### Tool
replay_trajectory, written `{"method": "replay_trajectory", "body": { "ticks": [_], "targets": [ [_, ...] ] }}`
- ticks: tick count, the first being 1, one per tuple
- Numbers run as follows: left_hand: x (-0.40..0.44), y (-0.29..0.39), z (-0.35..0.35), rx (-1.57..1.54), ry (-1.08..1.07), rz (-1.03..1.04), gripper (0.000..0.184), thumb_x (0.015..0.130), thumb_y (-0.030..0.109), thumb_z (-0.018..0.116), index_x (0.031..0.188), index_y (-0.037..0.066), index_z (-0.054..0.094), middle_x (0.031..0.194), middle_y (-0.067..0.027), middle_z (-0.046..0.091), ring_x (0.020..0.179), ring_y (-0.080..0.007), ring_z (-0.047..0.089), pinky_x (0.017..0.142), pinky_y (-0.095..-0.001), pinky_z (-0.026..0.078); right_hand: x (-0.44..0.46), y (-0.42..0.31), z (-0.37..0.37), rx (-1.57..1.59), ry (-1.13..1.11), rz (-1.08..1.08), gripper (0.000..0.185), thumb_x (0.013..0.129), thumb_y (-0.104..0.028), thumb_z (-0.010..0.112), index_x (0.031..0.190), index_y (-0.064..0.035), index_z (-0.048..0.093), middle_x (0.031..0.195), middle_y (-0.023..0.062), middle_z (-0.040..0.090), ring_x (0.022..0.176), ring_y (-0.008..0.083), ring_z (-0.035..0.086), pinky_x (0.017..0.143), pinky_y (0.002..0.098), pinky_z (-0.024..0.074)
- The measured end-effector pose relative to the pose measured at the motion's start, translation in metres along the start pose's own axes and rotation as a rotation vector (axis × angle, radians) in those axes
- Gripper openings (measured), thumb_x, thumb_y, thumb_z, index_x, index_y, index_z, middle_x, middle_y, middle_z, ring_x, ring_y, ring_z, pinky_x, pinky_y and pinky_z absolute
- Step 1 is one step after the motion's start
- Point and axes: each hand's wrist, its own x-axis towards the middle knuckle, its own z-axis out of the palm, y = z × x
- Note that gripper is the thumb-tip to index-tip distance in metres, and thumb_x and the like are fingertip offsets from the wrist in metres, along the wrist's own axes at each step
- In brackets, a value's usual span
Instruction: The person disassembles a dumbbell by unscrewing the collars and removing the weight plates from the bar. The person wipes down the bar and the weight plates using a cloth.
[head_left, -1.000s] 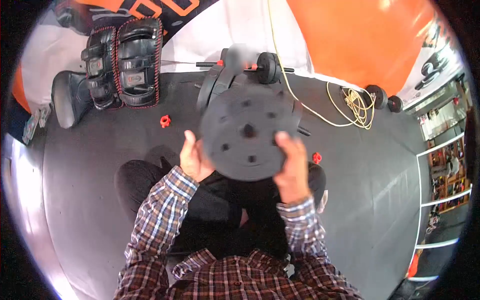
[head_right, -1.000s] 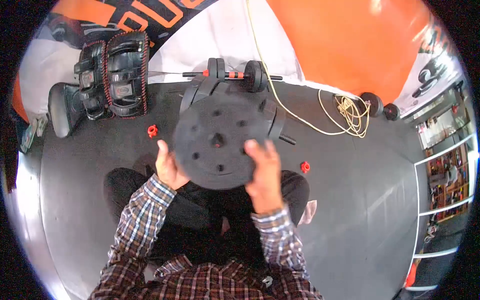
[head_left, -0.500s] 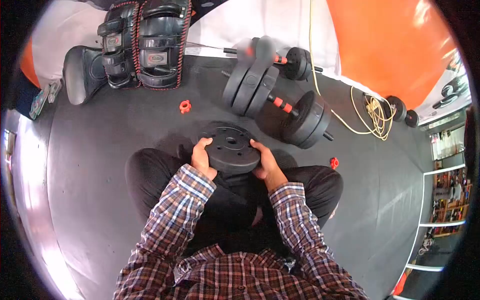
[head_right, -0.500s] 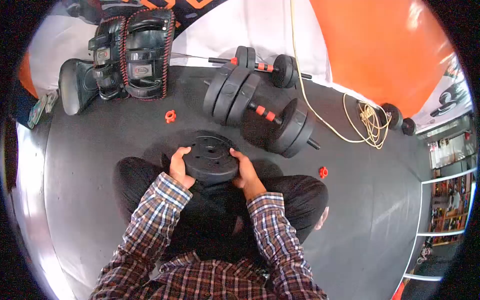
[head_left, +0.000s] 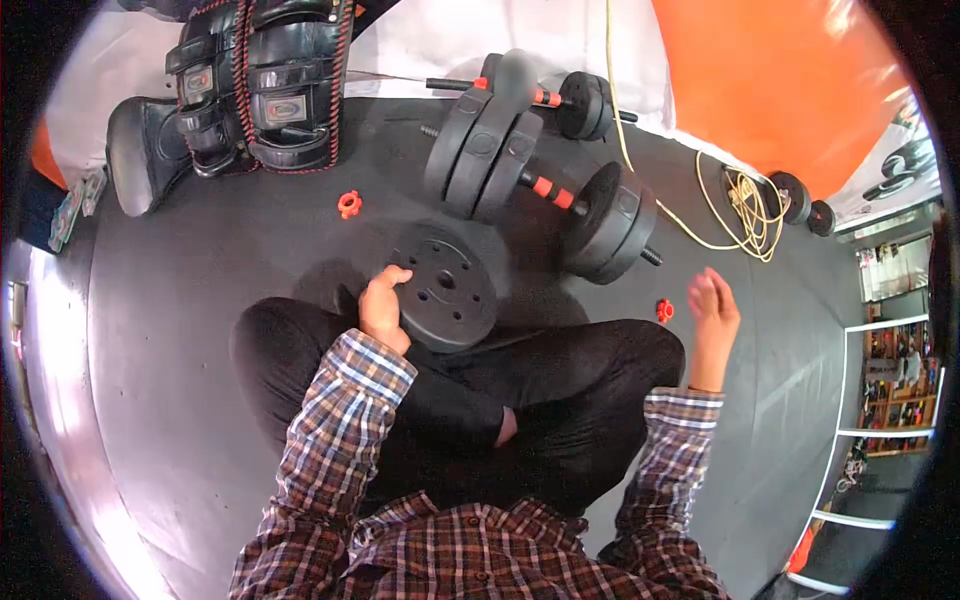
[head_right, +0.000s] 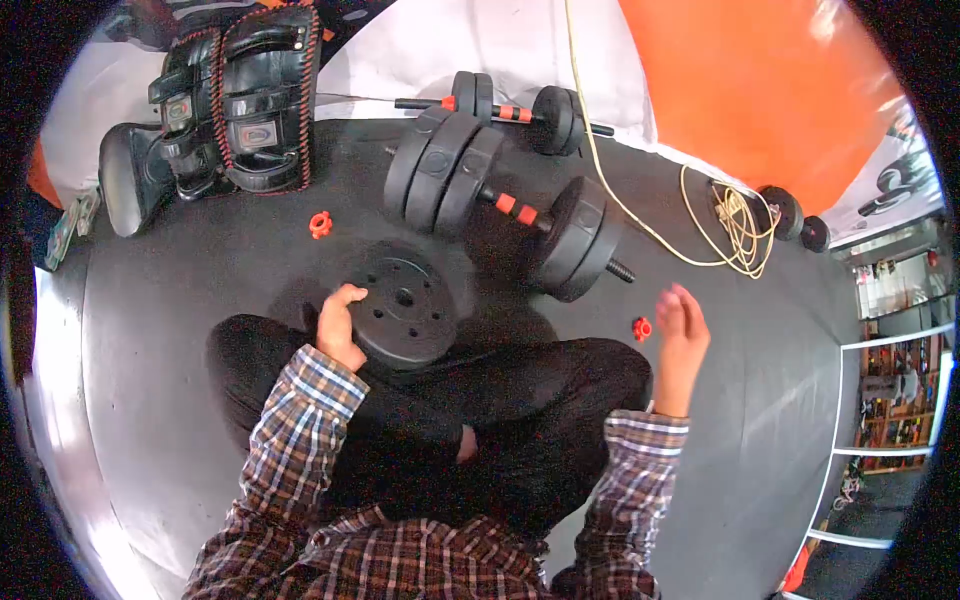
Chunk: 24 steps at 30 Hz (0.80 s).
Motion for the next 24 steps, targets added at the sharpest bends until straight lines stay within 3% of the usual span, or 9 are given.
{"method": "replay_trajectory", "body": {
  "ticks": [4, 7, 10, 11, 15, 18, 21, 24],
  "targets": [
    [-0.012, 0.042, 0.026, 0.232, 0.002, 0.117, 0.041, 0.073, 0.017, 0.069, 0.102, -0.011, 0.063, 0.096, -0.0142, 0.067, 0.089, -0.0282, 0.064, 0.079, -0.0409, 0.05, 0.02, 0.091, -0.088, -0.153, 0.039, 0.232, 0.041, 0.096, -0.03, 0.061, 0.125, -0.0011, 0.06, 0.111, 0.0101, 0.067, 0.098, 0.0187, 0.065, 0.082, 0.0302, 0.0529],
    [0.037, 0.066, 0.018, 0.504, 0.111, 0.211, 0.053, 0.076, 0.031, 0.068, 0.103, -0.015, 0.063, 0.102, -0.0203, 0.069, 0.095, -0.0323, 0.065, 0.085, -0.0424, 0.049, 0.015, 0.154, -0.105, 0.006, 0.072, 0.351, 0.031, 0.096, -0.026, 0.062, 0.12, -0.0053, 0.062, 0.095, 0.0028, 0.067, 0.078, 0.0114, 0.062, 0.063, 0.0251, 0.0486],
    [0.047, 0.069, 0.013, 0.958, 0.383, 0.419, 0.064, 0.08, 0.045, 0.062, 0.107, -0.013, 0.065, 0.112, -0.0282, 0.066, 0.107, -0.0364, 0.063, 0.093, -0.0424, 0.045, -0.005, 0.151, -0.083, 0.016, 0.112, 0.337, 0.03, 0.095, -0.026, 0.062, 0.118, -0.0065, 0.063, 0.094, 0.0017, 0.066, 0.079, 0.0114, 0.063, 0.063, 0.025, 0.0484],
    [0.054, 0.068, 0.007, 1.037, 0.408, 0.398, 0.07, 0.083, 0.056, 0.056, 0.11, -0.008, 0.066, 0.117, -0.0327, 0.062, 0.117, -0.0384, 0.058, 0.099, -0.0408, 0.041, -0.007, 0.154, -0.08, 0.048, 0.084, 0.31, 0.032, 0.095, -0.027, 0.062, 0.12, -0.0067, 0.062, 0.095, 0.0001, 0.067, 0.079, 0.0105, 0.062, 0.063, 0.0249, 0.0478],
    [0.048, 0.056, 0.01, 1.147, 0.388, 0.42, 0.074, 0.084, 0.061, 0.056, 0.112, -0.006, 0.066, 0.115, -0.0319, 0.063, 0.118, -0.0407, 0.057, 0.099, -0.0427, 0.041, -0.006, 0.113, -0.052, -0.03, 0.07, 0.189, 0.033, 0.095, -0.026, 0.061, 0.121, -0.0049, 0.062, 0.097, 0.0003, 0.067, 0.08, 0.0102, 0.062, 0.065, 0.0257, 0.0482],
    [0.066, 0.048, -0.001, 1.271, 0.328, 0.565, 0.072, 0.085, 0.06, 0.054, 0.114, -0.005, 0.066, 0.114, -0.0318, 0.063, 0.118, -0.0411, 0.057, 0.101, -0.0434, 0.041, 0.003, 0.101, -0.046, -0.155, -0.014, 0.107, 0.034, 0.096, -0.025, 0.06, 0.121, -0.0034, 0.062, 0.1, 0.0029, 0.067, 0.083, 0.0115, 0.063, 0.069, 0.0267, 0.0495],
    [0.068, 0.046, 0.004, 1.231, 0.436, 0.49, 0.07, 0.086, 0.06, 0.053, 0.112, -0.004, 0.067, 0.114, -0.0292, 0.064, 0.117, -0.0415, 0.057, 0.101, -0.0442, 0.042, 0.002, 0.097, -0.045, -0.258, -0.045, 0.071, 0.033, 0.097, -0.025, 0.059, 0.119, -0.0008, 0.063, 0.099, 0.0059, 0.068, 0.086, 0.0138, 0.065, 0.074, 0.0255, 0.05],
    [0.066, 0.05, 0.008, 1.243, 0.449, 0.402, 0.07, 0.086, 0.06, 0.053, 0.114, -0.004, 0.067, 0.117, -0.0278, 0.064, 0.118, -0.0409, 0.057, 0.102, -0.0444, 0.042, -0.001, 0.107, -0.047, -0.073, -0.058, 0.18, 0.033, 0.096, -0.023, 0.061, 0.119, 0.0003, 0.062, 0.095, 0.0036, 0.068, 0.087, 0.0131, 0.065, 0.073, 0.0262, 0.0503]
  ]
}}
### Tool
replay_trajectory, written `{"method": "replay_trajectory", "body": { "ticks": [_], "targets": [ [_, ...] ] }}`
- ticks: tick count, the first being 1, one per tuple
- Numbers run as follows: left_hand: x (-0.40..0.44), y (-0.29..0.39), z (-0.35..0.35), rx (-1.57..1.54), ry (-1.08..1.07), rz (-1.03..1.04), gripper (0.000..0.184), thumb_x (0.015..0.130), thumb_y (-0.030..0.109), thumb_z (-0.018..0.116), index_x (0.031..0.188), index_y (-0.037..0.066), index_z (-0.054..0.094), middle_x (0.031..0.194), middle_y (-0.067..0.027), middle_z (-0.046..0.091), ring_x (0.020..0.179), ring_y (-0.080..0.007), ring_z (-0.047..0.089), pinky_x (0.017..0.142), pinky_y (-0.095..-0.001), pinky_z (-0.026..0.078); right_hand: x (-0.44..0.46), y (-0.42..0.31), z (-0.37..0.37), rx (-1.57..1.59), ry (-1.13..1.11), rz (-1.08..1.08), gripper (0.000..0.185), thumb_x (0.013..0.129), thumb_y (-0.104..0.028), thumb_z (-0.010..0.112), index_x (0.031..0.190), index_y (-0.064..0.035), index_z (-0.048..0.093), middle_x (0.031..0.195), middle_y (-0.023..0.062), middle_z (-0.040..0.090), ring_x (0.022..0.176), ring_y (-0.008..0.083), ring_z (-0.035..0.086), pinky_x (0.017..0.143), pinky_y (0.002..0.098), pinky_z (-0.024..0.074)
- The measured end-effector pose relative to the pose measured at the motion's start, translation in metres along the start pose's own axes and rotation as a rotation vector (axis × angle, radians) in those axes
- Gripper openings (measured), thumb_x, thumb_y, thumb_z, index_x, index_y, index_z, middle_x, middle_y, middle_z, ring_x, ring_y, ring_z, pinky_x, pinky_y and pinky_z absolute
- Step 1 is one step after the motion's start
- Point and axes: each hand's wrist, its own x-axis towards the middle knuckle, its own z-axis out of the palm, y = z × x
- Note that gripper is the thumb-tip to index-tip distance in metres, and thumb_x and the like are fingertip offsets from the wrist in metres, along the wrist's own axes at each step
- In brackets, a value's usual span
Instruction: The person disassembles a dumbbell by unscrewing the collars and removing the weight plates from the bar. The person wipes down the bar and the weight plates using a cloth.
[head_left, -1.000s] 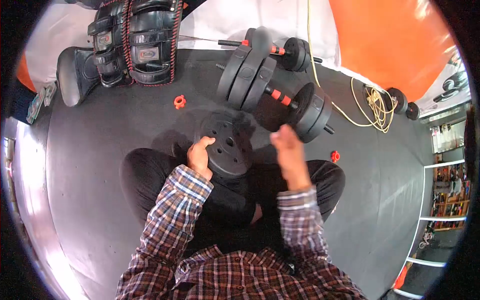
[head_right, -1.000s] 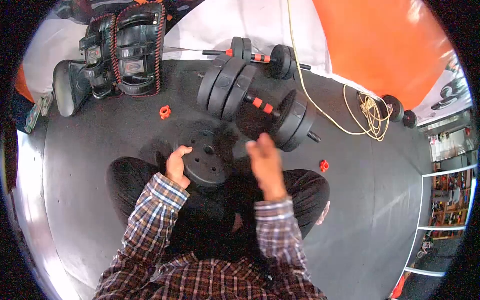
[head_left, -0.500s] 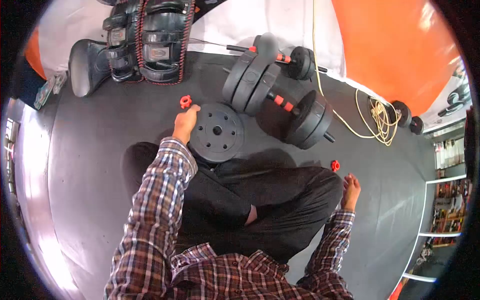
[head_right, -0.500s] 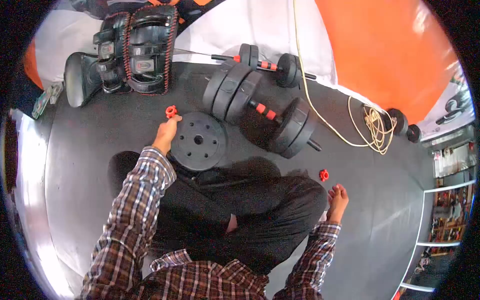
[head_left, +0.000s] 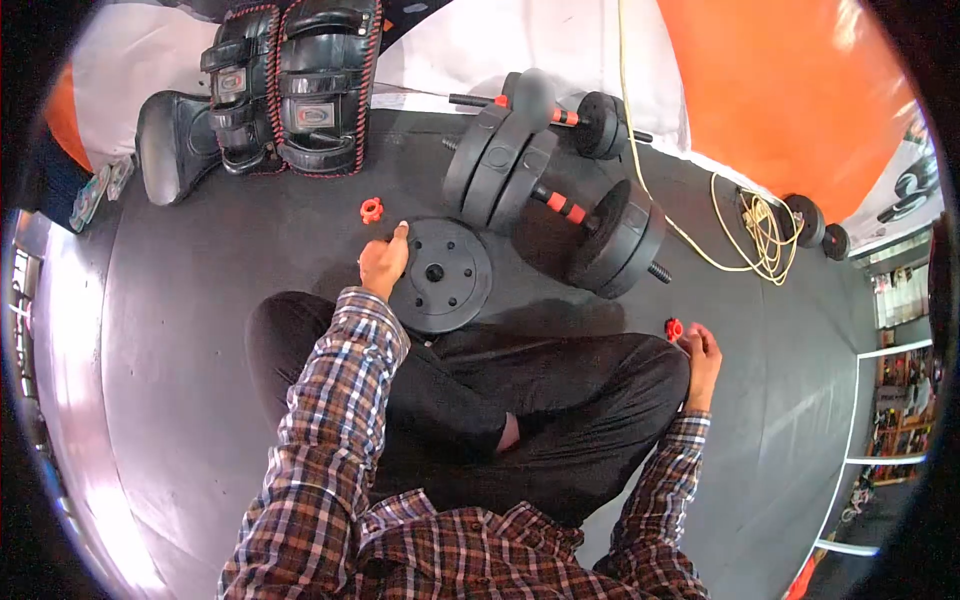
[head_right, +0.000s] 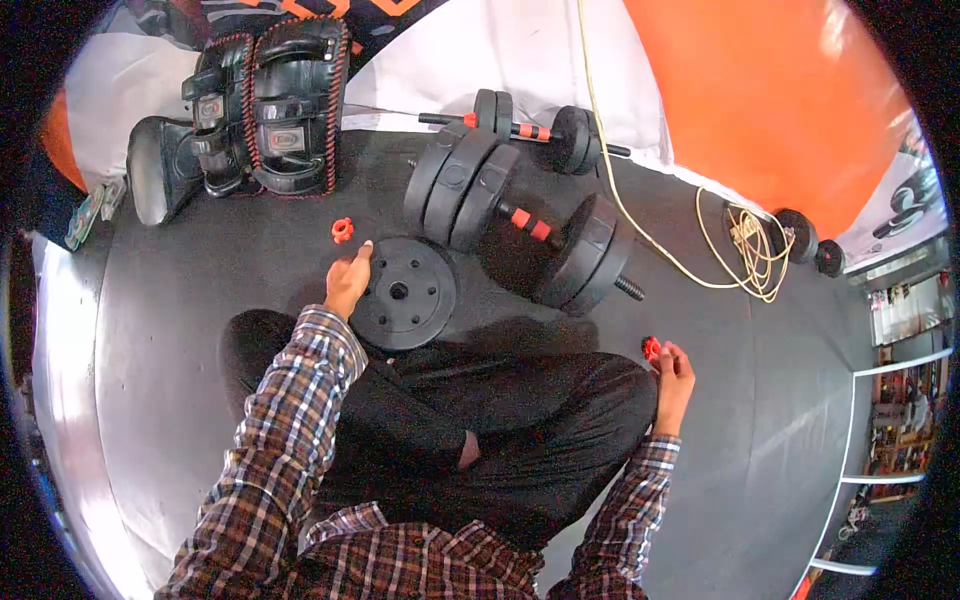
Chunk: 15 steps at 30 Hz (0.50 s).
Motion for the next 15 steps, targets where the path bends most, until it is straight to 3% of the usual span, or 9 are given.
{"method": "replay_trajectory", "body": {
  "ticks": [3, 6, 9, 10, 11, 13, 15],
  "targets": [
    [0.002, -0.003, -0.002, 0.051, -0.081, 0.043, 0.07, 0.087, 0.059, 0.052, 0.115, -0.004, 0.066, 0.119, -0.0275, 0.063, 0.119, -0.0399, 0.057, 0.102, -0.0443, 0.042, -0.002, 0.003, -0.001, 0.011, 0.015, -0.031, 0.03, 0.095, -0.023, 0.061, 0.114, -0.0005, 0.066, 0.091, 0.0068, 0.071, 0.084, 0.0166, 0.068, 0.072, 0.0302, 0.0522],
    [0.004, -0.01, 0.005, 0.146, -0.06, 0.135, 0.07, 0.087, 0.06, 0.052, 0.114, -0.003, 0.067, 0.118, -0.0269, 0.064, 0.119, -0.0389, 0.057, 0.102, -0.044, 0.042, -0.008, -0.026, 0.008, -0.672, 0.254, -0.322, 0.025, 0.094, -0.023, 0.06, 0.103, -0.0017, 0.07, 0.09, 0.0144, 0.072, 0.081, 0.0232, 0.07, 0.071, 0.0344, 0.0536],
    [-0.001, -0.009, 0.007, 0.211, -0.085, 0.166, 0.071, 0.087, 0.061, 0.05, 0.114, -0.002, 0.067, 0.117, -0.0265, 0.065, 0.118, -0.0394, 0.058, 0.102, -0.0442, 0.042, -0.037, -0.102, 0.061, -0.738, 0.082, -0.419, 0.02, 0.093, -0.018, 0.059, 0.093, -0.0025, 0.071, 0.086, 0.018, 0.07, 0.077, 0.031, 0.07, 0.068, 0.0379, 0.0541],
    [-0.003, -0.007, 0.008, 0.222, -0.11, 0.169, 0.071, 0.088, 0.062, 0.05, 0.114, -0.002, 0.067, 0.117, -0.0264, 0.065, 0.118, -0.0398, 0.058, 0.103, -0.0443, 0.042, -0.036, -0.094, 0.082, -0.716, -0.005, -0.666, 0.017, 0.091, -0.014, 0.058, 0.09, -0.0036, 0.071, 0.082, 0.0162, 0.07, 0.075, 0.0349, 0.068, 0.067, 0.0417, 0.054],
    [0.001, -0.01, 0.011, 0.201, -0.139, 0.2, 0.072, 0.088, 0.062, 0.049, 0.115, -0.003, 0.066, 0.118, -0.0267, 0.064, 0.119, -0.0404, 0.057, 0.103, -0.0444, 0.042, -0.048, -0.108, 0.112, -0.669, -0.154, -0.759, 0.018, 0.09, -0.016, 0.058, 0.089, -0.0045, 0.071, 0.083, 0.0167, 0.069, 0.075, 0.0373, 0.067, 0.068, 0.044, 0.0538],
    [0.009, -0.017, 0.016, 0.156, -0.191, 0.256, 0.074, 0.088, 0.063, 0.048, 0.116, -0.004, 0.065, 0.12, -0.0274, 0.063, 0.12, -0.0417, 0.055, 0.104, -0.0446, 0.041, -0.057, -0.099, 0.175, -0.553, -0.448, -0.635, 0.028, 0.093, -0.028, 0.055, 0.086, -0.0044, 0.069, 0.089, 0.0196, 0.068, 0.082, 0.036, 0.066, 0.073, 0.0458, 0.0532],
    [-0.009, -0.005, 0.006, 0.139, -0.18, 0.256, 0.076, 0.089, 0.064, 0.047, 0.115, -0.005, 0.065, 0.121, -0.0293, 0.061, 0.121, -0.0427, 0.054, 0.104, -0.0443, 0.04, -0.055, -0.066, 0.238, -0.698, -0.583, -0.551, 0.047, 0.094, -0.044, 0.053, 0.097, 0.0018, 0.066, 0.095, 0.026, 0.067, 0.092, 0.0426, 0.064, 0.082, 0.05, 0.051]
  ]
}}
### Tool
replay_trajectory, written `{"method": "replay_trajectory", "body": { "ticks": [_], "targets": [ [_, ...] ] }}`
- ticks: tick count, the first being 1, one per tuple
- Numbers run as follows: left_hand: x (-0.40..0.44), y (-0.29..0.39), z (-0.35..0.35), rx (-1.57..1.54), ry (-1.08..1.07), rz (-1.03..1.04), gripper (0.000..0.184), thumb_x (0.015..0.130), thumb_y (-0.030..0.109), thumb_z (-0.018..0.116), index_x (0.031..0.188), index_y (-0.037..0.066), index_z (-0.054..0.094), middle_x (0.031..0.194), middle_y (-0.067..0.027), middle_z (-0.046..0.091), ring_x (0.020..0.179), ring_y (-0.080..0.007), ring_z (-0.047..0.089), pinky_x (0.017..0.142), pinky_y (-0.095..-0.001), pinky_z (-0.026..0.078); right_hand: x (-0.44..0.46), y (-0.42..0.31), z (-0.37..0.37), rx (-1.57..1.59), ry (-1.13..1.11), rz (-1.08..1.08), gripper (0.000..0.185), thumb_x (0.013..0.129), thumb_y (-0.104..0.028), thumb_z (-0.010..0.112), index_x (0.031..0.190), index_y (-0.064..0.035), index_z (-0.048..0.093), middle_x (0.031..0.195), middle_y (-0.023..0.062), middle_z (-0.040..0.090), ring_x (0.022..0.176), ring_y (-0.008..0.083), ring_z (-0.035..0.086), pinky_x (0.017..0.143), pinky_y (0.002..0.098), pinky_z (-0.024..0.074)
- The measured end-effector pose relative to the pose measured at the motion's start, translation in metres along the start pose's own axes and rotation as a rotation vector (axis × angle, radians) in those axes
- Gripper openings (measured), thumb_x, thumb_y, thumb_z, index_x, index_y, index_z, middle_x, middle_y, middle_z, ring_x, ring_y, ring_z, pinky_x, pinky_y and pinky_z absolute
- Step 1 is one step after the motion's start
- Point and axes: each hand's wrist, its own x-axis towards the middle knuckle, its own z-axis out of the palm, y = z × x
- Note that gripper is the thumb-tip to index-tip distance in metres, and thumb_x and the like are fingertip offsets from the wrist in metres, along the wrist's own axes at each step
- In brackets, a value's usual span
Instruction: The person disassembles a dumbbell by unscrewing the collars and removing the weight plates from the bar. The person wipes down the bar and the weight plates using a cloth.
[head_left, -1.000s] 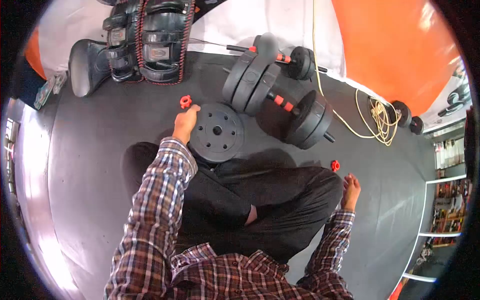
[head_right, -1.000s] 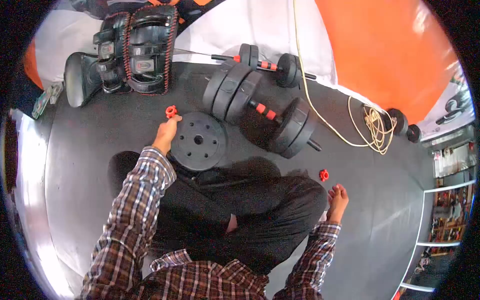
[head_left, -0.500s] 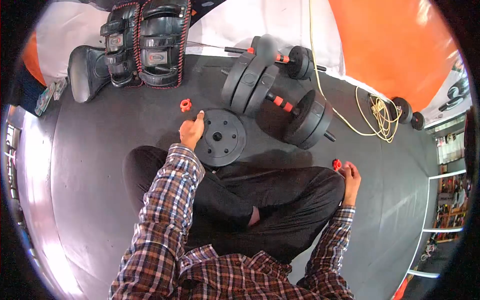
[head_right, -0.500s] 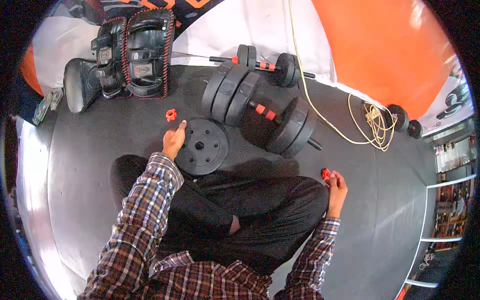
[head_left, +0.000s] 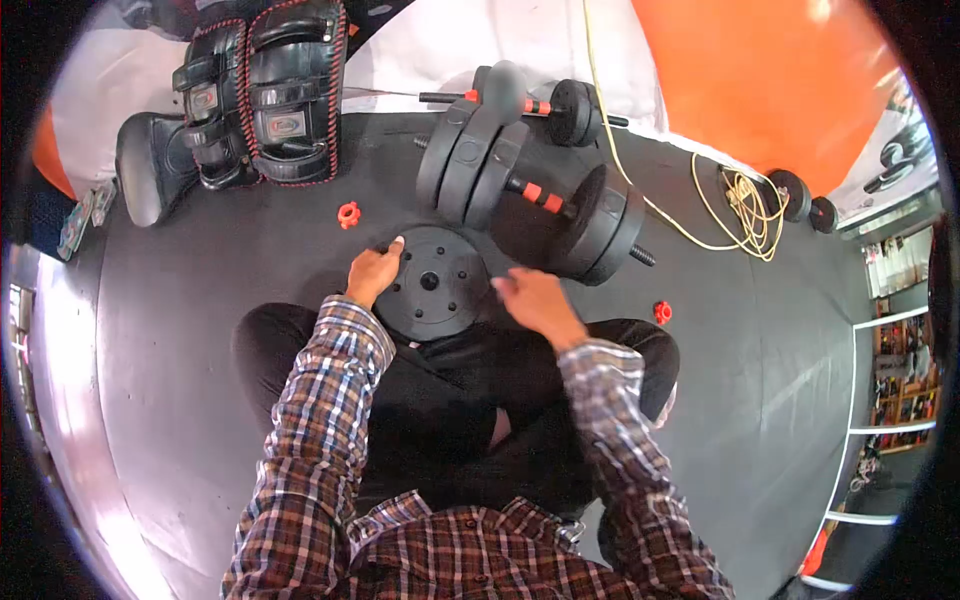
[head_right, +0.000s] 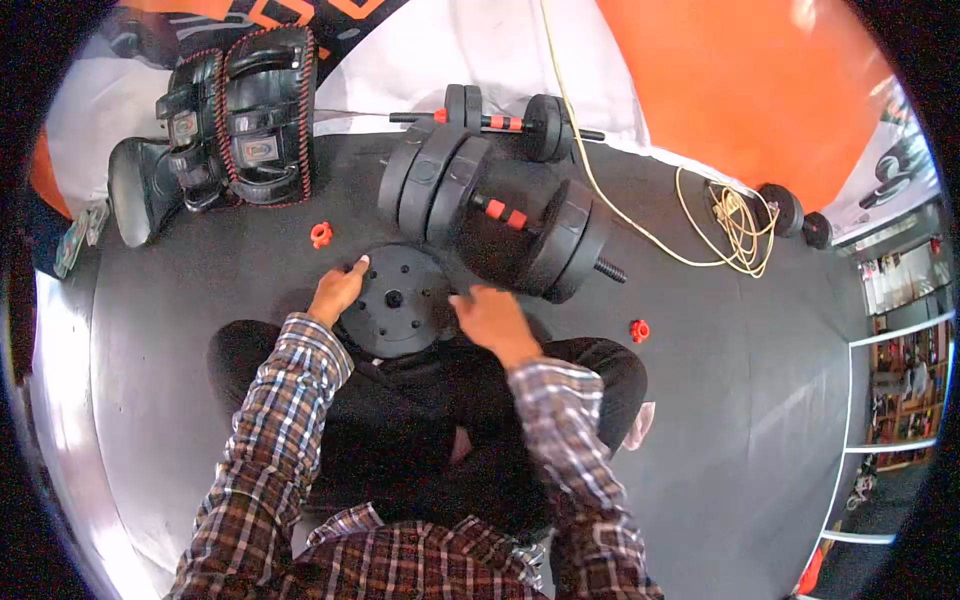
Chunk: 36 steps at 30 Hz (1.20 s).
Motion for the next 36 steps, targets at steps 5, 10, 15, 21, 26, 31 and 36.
{"method": "replay_trajectory", "body": {
  "ticks": [5, 10, 15, 21, 26, 31, 36],
  "targets": [
    [-0.003, 0.005, -0.007, 0.007, 0.004, -0.12, 0.078, 0.089, 0.065, 0.046, 0.114, -0.007, 0.065, 0.119, -0.0329, 0.06, 0.121, -0.044, 0.054, 0.103, -0.0433, 0.04, 0.036, -0.008, 0.075, 0.082, -0.072, 0.248, 0.068, 0.09, -0.056, 0.056, 0.114, 0.0077, 0.059, 0.111, 0.0327, 0.063, 0.106, 0.0475, 0.059, 0.093, 0.049, 0.0475],
    [-0.017, 0.018, -0.002, -0.229, 0.042, -0.027, 0.073, 0.088, 0.059, 0.054, 0.118, -0.007, 0.062, 0.118, -0.0323, 0.061, 0.118, -0.0438, 0.056, 0.101, -0.0439, 0.042, 0.032, 0.002, 0.076, 0.712, -0.043, 0.505, 0.076, 0.081, -0.055, 0.071, 0.119, 0.0094, 0.054, 0.118, 0.0301, 0.061, 0.113, 0.0396, 0.059, 0.096, 0.0403, 0.0465],
    [-0.022, 0.025, -0.001, -0.176, 0.135, 0.203, 0.061, 0.087, 0.05, 0.065, 0.11, -0.007, 0.063, 0.103, -0.0264, 0.067, 0.103, -0.0379, 0.063, 0.091, -0.0408, 0.046, 0.023, 0.012, 0.089, 0.838, 0.09, 0.628, 0.06, 0.079, -0.043, 0.08, 0.117, -0.0065, 0.052, 0.102, 0.0116, 0.059, 0.094, 0.0211, 0.055, 0.076, 0.0382, 0.048],
    [-0.037, 0.037, -0.043, -0.85, -0.051, 0.374, 0.041, 0.097, 0.037, 0.059, 0.105, -0.003, 0.066, 0.101, -0.0077, 0.068, 0.092, -0.0166, 0.061, 0.087, -0.0317, 0.046, -0.043, -0.053, -0.038, 0.671, 0.179, 0.025, 0.074, 0.075, -0.046, 0.081, 0.128, -0.0036, 0.052, 0.109, 0.0117, 0.063, 0.091, 0.0203, 0.062, 0.08, 0.0331, 0.0504],
    [-0.094, 0.089, -0.052, -1.088, -0.396, 0.37, 0.048, 0.099, 0.039, 0.056, 0.122, -0.003, 0.056, 0.119, -0.0095, 0.062, 0.11, -0.0178, 0.057, 0.098, -0.0333, 0.043, -0.096, -0.079, -0.1, 0.97, 0.311, -0.064, 0.061, 0.08, -0.025, 0.08, 0.129, -0.0003, 0.053, 0.117, 0.0124, 0.064, 0.104, 0.0223, 0.062, 0.093, 0.0342, 0.0482],
    [-0.136, 0.144, -0.034, -0.733, -0.44, 0.476, 0.039, 0.1, 0.033, 0.057, 0.116, -0.003, 0.062, 0.104, -0.002, 0.062, 0.099, -0.0104, 0.054, 0.091, -0.0259, 0.04, -0.143, -0.047, -0.109, 1.758, 0.228, 0.17, 0.061, 0.084, -0.007, 0.073, 0.137, 0.0011, 0.046, 0.124, 0.0095, 0.061, 0.11, 0.0171, 0.059, 0.097, 0.0349, 0.0482],
    [-0.147, 0.169, -0.049, -0.723, -0.736, 0.646, 0.075, 0.095, 0.055, 0.054, 0.141, -0.003, 0.042, 0.115, -0.0111, 0.063, 0.104, -0.0154, 0.059, 0.091, -0.0296, 0.046, -0.204, -0.027, -0.107, 2.193, 0.503, 0.236, 0.051, 0.089, -0.009, 0.061, 0.136, 0.0005, 0.045, 0.13, 0.0158, 0.058, 0.116, 0.029, 0.06, 0.1, 0.0471, 0.0498]
  ]
}}
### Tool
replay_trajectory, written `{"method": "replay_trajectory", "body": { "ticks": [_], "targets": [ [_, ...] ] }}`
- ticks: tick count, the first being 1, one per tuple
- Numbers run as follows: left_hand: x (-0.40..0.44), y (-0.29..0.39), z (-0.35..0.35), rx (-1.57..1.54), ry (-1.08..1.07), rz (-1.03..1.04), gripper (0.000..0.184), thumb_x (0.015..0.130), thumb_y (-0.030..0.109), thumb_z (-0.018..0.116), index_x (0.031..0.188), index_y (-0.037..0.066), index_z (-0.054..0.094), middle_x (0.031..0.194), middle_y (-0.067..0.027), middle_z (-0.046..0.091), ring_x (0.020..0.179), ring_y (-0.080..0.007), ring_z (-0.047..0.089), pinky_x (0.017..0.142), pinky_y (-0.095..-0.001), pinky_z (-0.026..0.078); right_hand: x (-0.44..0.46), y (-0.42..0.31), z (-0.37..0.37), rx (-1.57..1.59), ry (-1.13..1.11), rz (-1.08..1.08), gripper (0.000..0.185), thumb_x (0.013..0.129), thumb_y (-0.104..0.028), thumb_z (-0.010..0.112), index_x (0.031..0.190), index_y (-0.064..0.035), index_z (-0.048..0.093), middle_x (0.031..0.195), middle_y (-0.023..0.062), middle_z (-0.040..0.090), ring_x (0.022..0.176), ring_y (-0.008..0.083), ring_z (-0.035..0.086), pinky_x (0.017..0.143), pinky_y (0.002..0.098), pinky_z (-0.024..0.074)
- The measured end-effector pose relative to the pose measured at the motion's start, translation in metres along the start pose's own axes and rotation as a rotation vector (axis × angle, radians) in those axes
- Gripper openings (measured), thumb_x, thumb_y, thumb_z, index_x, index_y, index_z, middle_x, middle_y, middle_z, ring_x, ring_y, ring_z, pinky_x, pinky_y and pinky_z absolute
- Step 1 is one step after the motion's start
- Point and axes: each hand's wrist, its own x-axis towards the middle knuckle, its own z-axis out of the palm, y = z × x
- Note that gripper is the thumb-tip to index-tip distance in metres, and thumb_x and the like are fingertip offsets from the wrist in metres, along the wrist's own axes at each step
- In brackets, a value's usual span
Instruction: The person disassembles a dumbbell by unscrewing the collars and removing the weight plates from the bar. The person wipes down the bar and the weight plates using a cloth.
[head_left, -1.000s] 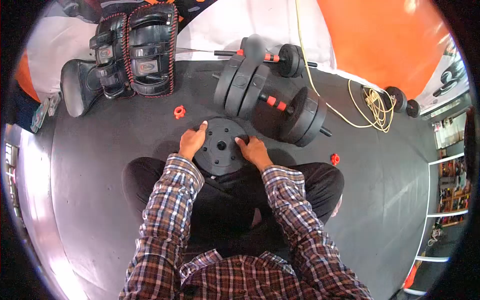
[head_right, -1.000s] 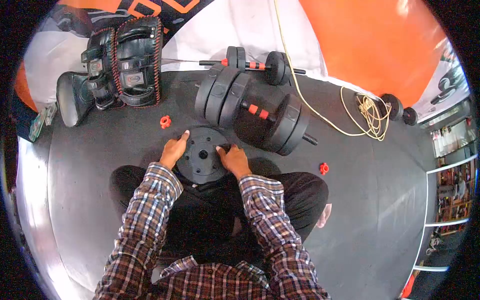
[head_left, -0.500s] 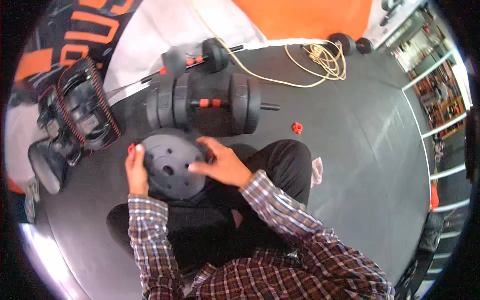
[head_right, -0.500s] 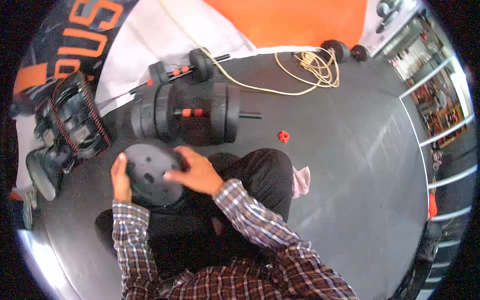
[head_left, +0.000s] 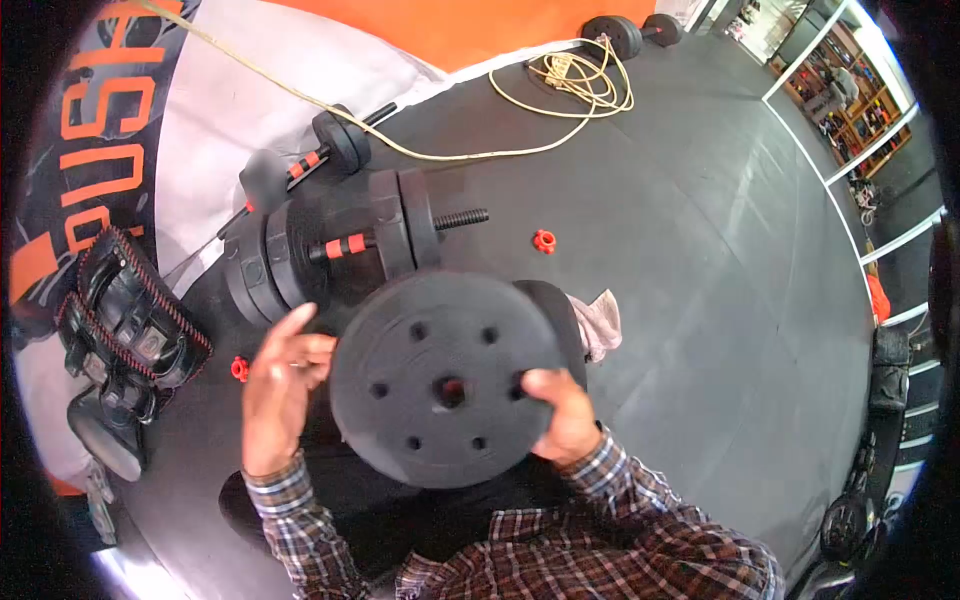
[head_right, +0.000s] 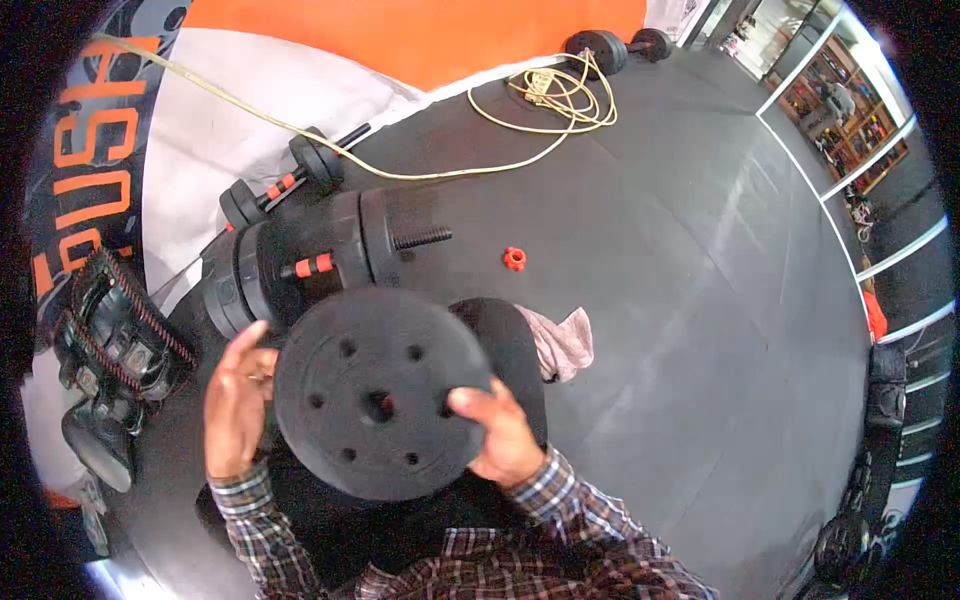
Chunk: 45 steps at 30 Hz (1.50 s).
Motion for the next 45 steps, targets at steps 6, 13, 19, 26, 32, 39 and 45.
{"method": "replay_trajectory", "body": {
  "ticks": [6, 13, 19, 26, 32, 39, 45],
  "targets": [
    [-0.039, 0.009, -0.113, -0.033, 0.361, 0.094, 0.06, 0.102, 0.043, 0.045, 0.144, 0.001, 0.039, 0.132, -0.0126, 0.055, 0.116, -0.0196, 0.053, 0.106, -0.0381, 0.039, 0.015, -0.092, -0.021, -0.019, 0.221, -0.504, 0.049, 0.092, -0.027, 0.06, 0.131, 0.0007, 0.05, 0.128, 0.0157, 0.06, 0.115, 0.0301, 0.059, 0.099, 0.0468, 0.0493],
    [-0.09, -0.02, -0.183, -0.064, 0.65, 0.08, 0.054, 0.097, 0.026, 0.054, 0.144, 0.002, 0.04, 0.127, -0.0108, 0.058, 0.113, -0.0178, 0.054, 0.102, -0.0343, 0.041, 0.1, -0.192, -0.168, -0.083, 0.394, -0.74, 0.036, 0.091, -0.021, 0.063, 0.121, -0.0025, 0.06, 0.122, 0.0129, 0.063, 0.113, 0.028, 0.06, 0.098, 0.0456, 0.0492],
    [-0.079, -0.026, -0.171, -0.013, 0.632, 0.065, 0.042, 0.1, 0.019, 0.049, 0.137, -0.001, 0.048, 0.129, -0.0118, 0.061, 0.116, -0.0191, 0.058, 0.097, -0.0322, 0.047, 0.128, -0.213, -0.276, -0.009, 0.454, -0.564, 0.05, 0.089, -0.025, 0.064, 0.131, -0.0002, 0.054, 0.132, 0.0153, 0.058, 0.119, 0.0344, 0.055, 0.103, 0.0502, 0.0442],
    [-0.02, -0.045, -0.167, 0.244, 0.533, -0.097, 0.05, 0.1, 0.029, 0.054, 0.142, 0.005, 0.044, 0.144, -0.0094, 0.049, 0.124, -0.0203, 0.053, 0.102, -0.0376, 0.044, 0.116, -0.219, -0.35, -0.051, 0.585, -0.306, 0.052, 0.089, -0.036, 0.067, 0.13, -0.0057, 0.056, 0.129, 0.0126, 0.06, 0.119, 0.0348, 0.054, 0.1, 0.0535, 0.0439],
    [0.038, -0.07, -0.174, 0.289, 0.53, -0.128, 0.055, 0.098, 0.036, 0.057, 0.143, 0.007, 0.045, 0.141, -0.01, 0.05, 0.131, -0.0223, 0.046, 0.103, -0.0376, 0.041, 0.052, -0.255, -0.372, -0.639, 0.75, -0.211, 0.021, 0.095, -0.03, 0.061, 0.102, -0.0096, 0.06, 0.076, 0.0021, 0.058, 0.066, 0.0205, 0.056, 0.057, 0.0443, 0.0466],
    [0.073, -0.104, -0.177, 0.316, 0.302, -0.022, 0.062, 0.098, 0.038, 0.058, 0.143, -0.001, 0.041, 0.138, -0.0136, 0.051, 0.126, -0.0212, 0.049, 0.107, -0.0339, 0.037, 0.118, -0.194, -0.123, -1.51, 0.492, -0.871, 0.032, 0.098, -0.022, 0.059, 0.121, -0.0003, 0.06, 0.105, 0.0072, 0.066, 0.093, 0.0145, 0.06, 0.083, 0.0288, 0.048],
    [0.065, -0.101, -0.164, 0.517, 0.457, -0.021, 0.071, 0.095, 0.044, 0.058, 0.142, -0.005, 0.04, 0.136, -0.0241, 0.053, 0.126, -0.0308, 0.053, 0.107, -0.0362, 0.039, 0.215, 0.01, 0.099, -1.794, -0.371, -0.785, 0.03, 0.094, -0.019, 0.063, 0.116, 0.0011, 0.065, 0.111, 0.0179, 0.068, 0.099, 0.025, 0.067, 0.09, 0.033, 0.0496]
  ]
}}
